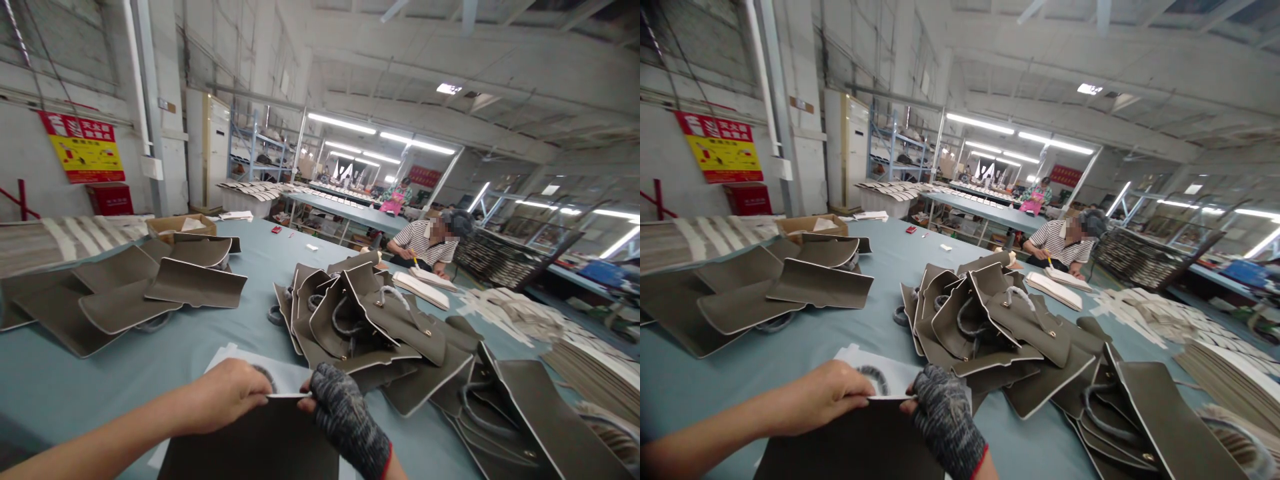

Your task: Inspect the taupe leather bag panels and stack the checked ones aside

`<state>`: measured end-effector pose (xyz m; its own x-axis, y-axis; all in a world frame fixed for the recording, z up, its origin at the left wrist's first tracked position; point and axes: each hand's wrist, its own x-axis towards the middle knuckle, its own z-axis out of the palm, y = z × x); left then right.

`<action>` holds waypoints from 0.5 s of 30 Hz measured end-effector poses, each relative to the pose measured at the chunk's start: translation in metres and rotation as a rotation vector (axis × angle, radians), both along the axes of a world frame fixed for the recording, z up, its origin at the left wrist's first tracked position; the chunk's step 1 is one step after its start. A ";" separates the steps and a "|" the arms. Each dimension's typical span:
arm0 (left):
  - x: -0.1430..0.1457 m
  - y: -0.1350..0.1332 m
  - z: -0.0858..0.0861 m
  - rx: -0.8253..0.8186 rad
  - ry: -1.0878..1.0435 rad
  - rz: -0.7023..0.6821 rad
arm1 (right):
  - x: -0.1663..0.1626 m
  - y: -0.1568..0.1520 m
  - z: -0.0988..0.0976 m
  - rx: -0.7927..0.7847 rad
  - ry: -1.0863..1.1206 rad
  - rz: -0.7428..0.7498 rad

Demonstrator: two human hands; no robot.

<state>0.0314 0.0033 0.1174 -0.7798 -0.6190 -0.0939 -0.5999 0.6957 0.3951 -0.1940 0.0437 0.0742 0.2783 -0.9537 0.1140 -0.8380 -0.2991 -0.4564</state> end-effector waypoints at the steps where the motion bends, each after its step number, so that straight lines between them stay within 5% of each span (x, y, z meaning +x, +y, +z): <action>1: 0.000 0.002 0.001 -0.028 -0.016 -0.010 | 0.000 0.001 0.000 0.004 -0.047 0.013; 8: -0.002 0.008 -0.001 -0.295 -0.180 -0.085 | -0.003 0.001 0.008 0.098 -0.188 0.068; 15: -0.001 0.012 -0.005 -0.533 -0.109 -0.264 | -0.007 -0.007 0.015 0.289 -0.347 0.171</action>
